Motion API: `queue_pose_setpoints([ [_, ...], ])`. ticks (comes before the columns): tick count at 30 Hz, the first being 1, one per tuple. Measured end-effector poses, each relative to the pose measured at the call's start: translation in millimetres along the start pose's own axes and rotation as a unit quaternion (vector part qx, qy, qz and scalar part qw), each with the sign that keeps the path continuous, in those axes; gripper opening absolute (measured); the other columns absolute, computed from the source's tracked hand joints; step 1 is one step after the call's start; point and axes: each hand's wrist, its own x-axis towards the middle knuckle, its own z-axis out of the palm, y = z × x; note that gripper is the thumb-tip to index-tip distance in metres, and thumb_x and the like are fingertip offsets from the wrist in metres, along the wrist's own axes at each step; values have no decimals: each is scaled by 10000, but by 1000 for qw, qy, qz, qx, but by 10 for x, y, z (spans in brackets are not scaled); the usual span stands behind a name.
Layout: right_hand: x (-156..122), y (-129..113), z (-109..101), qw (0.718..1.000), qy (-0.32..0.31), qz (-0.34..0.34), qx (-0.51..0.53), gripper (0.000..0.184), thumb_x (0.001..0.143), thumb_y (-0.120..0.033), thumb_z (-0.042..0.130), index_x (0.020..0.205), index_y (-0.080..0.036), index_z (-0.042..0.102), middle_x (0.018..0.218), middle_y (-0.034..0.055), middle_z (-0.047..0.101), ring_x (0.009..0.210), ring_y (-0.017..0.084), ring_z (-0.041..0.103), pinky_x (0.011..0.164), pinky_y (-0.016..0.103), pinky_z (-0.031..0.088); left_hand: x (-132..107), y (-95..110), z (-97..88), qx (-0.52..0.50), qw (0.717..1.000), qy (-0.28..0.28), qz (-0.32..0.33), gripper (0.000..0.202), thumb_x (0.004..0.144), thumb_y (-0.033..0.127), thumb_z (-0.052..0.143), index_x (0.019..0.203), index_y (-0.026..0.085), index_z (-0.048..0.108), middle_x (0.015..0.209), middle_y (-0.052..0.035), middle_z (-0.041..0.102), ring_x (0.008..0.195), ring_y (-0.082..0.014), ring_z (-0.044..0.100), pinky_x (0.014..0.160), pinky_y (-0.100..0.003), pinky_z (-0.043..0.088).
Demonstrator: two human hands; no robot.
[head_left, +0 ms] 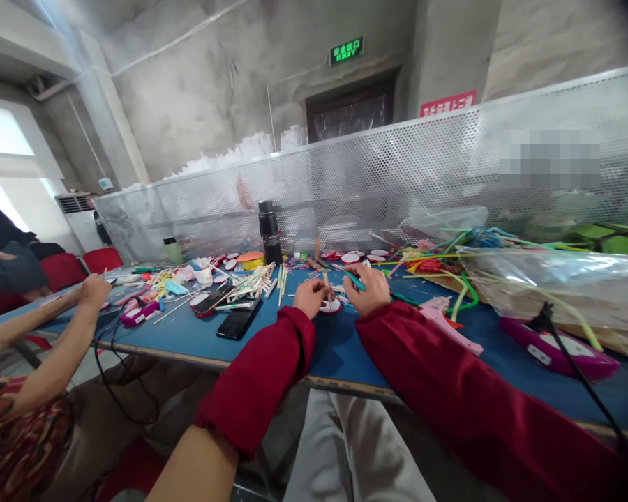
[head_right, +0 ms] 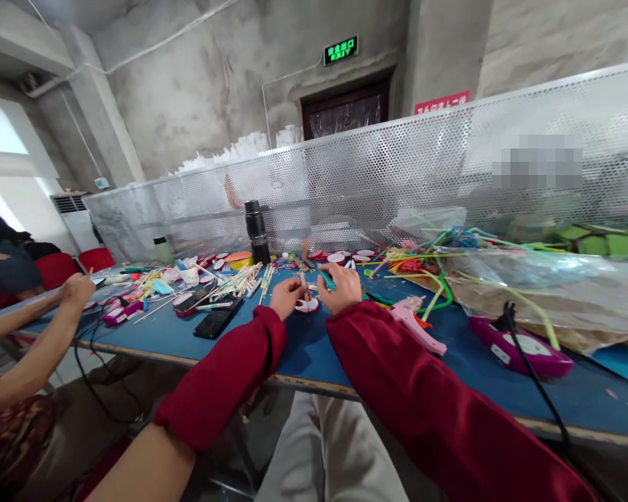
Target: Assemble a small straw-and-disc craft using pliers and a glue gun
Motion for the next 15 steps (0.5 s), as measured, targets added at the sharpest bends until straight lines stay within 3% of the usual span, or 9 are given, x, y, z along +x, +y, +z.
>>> queue_pose_setpoints([
  [10,-93,-172,-17,1000,-8,-25,14,14,785,-245,598,799,-246,597,712,15,665,703,210,612,751,355,467,-2,-4,38,-25,999,-11,-31,155,823,280,670,776,154,592,668,4,667,580,-107,628,520,-198,487],
  [15,-95,-174,4,999,-28,-28,-8,96,814,-270,613,729,-249,573,694,19,670,712,210,605,701,339,449,-1,2,43,-31,999,0,-35,125,816,222,673,771,156,578,649,9,648,574,-112,628,527,-211,508],
])
